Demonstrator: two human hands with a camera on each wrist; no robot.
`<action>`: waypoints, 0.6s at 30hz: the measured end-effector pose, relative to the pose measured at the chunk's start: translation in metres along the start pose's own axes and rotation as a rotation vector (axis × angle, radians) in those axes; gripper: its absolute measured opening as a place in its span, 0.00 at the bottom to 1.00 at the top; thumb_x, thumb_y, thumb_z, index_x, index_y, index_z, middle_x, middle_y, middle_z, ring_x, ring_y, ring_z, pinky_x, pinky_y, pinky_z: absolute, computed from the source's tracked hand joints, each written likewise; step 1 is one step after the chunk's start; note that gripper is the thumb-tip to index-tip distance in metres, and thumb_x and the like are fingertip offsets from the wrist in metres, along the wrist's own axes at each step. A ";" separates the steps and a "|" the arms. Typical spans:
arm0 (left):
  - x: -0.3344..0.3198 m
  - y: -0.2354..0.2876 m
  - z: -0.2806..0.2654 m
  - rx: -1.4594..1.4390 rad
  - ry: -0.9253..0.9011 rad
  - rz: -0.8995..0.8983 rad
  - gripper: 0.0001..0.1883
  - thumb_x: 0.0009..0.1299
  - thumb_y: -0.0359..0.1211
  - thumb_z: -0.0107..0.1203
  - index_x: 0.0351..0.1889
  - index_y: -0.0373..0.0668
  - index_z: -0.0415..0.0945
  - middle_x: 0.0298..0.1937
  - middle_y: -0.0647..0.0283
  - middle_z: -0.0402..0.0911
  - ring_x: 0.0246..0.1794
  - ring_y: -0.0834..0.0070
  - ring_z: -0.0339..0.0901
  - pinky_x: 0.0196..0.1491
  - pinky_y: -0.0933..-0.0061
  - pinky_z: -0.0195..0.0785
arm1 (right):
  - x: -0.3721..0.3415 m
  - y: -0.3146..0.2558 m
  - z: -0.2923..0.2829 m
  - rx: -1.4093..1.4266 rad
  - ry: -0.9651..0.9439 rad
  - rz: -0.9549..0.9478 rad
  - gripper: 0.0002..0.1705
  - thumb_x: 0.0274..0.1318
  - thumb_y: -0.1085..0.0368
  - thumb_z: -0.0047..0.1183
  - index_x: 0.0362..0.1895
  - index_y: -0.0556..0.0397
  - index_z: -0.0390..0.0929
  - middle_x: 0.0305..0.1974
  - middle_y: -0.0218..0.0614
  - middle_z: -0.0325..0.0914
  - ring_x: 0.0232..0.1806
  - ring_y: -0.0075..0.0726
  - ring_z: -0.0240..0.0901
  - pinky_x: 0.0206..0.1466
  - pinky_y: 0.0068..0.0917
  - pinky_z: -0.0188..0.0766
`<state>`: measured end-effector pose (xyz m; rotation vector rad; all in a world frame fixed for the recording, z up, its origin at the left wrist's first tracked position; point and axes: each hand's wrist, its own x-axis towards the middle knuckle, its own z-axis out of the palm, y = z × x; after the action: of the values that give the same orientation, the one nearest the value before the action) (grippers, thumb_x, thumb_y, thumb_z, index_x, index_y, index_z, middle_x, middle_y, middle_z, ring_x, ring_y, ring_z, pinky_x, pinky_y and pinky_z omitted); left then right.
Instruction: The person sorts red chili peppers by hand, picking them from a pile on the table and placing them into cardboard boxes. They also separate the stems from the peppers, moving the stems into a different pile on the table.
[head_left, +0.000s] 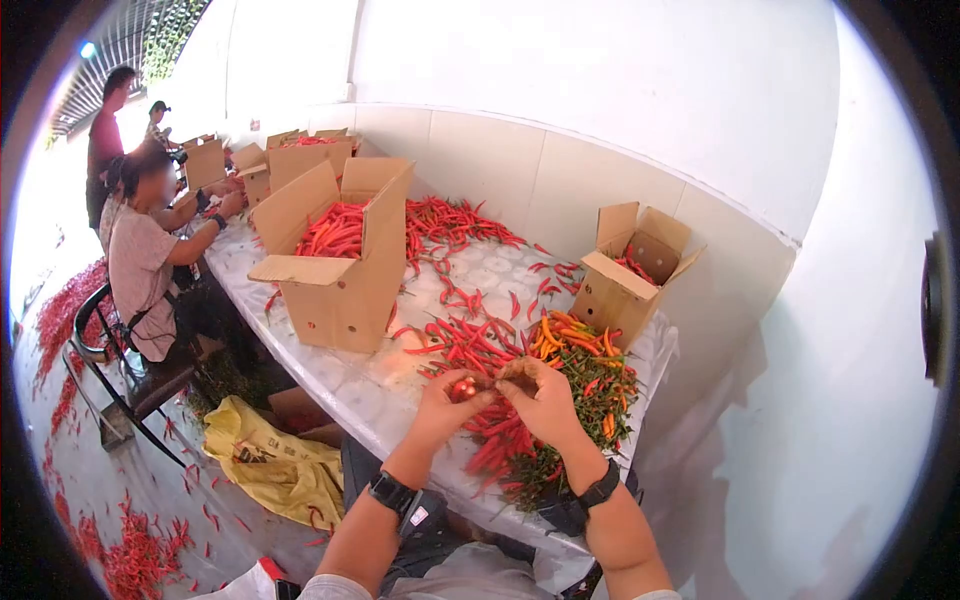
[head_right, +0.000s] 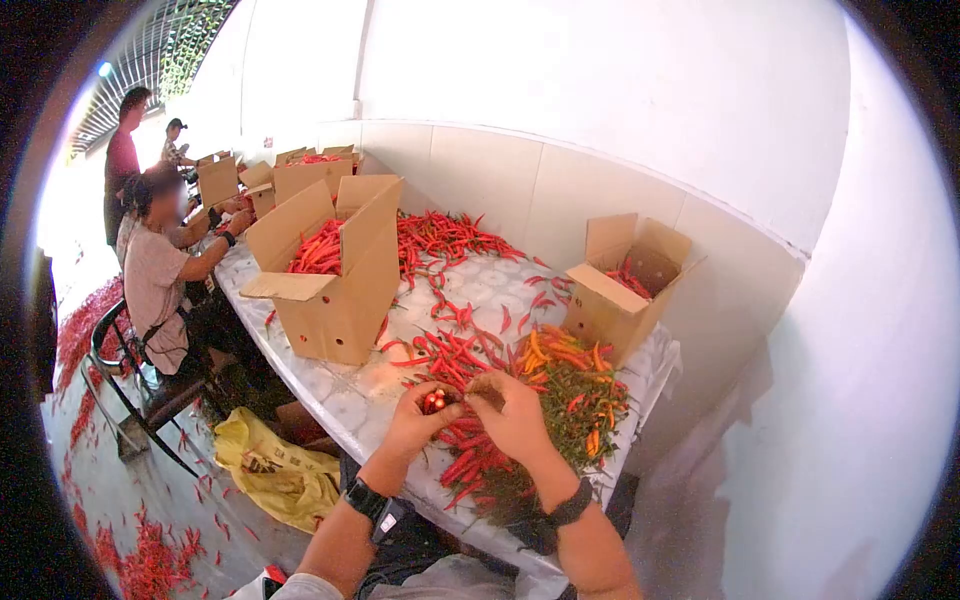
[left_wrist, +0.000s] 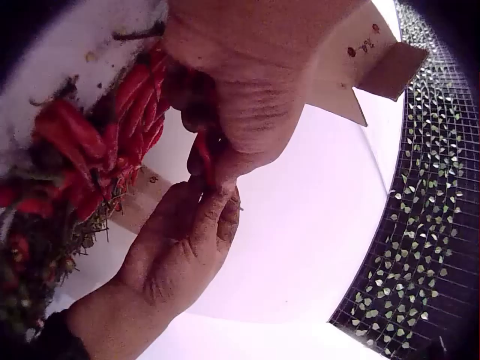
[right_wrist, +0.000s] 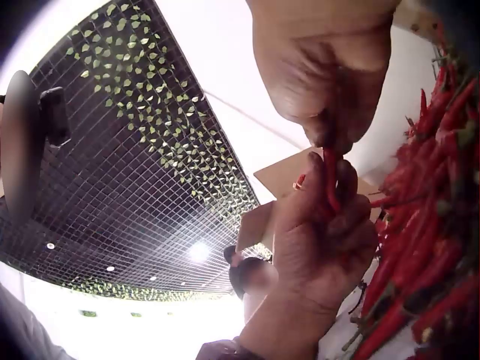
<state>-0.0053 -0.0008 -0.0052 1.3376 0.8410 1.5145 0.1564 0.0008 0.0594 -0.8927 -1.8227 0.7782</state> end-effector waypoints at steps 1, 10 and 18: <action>0.000 -0.001 0.000 0.002 -0.001 0.006 0.12 0.56 0.27 0.64 0.38 0.37 0.75 0.33 0.70 0.77 0.35 0.84 0.72 0.41 0.81 0.66 | 0.000 -0.003 0.000 0.025 -0.001 0.012 0.08 0.48 0.71 0.56 0.35 0.59 0.75 0.30 0.37 0.77 0.34 0.27 0.75 0.39 0.23 0.71; -0.001 0.002 0.001 0.062 -0.050 0.015 0.13 0.55 0.25 0.63 0.38 0.37 0.76 0.34 0.71 0.77 0.34 0.84 0.71 0.40 0.81 0.66 | 0.002 0.005 -0.003 -0.179 0.017 0.010 0.09 0.51 0.65 0.57 0.27 0.59 0.75 0.22 0.31 0.74 0.24 0.21 0.66 0.29 0.21 0.64; -0.002 0.003 -0.001 0.070 -0.092 0.029 0.12 0.58 0.26 0.62 0.39 0.38 0.75 0.34 0.72 0.76 0.33 0.86 0.71 0.38 0.83 0.66 | 0.009 0.023 -0.014 0.520 0.101 0.375 0.09 0.56 0.64 0.54 0.29 0.58 0.76 0.22 0.29 0.73 0.22 0.21 0.66 0.26 0.21 0.61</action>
<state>-0.0072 -0.0039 -0.0030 1.4649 0.8259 1.4453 0.1726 0.0223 0.0505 -0.9093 -1.2805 1.3417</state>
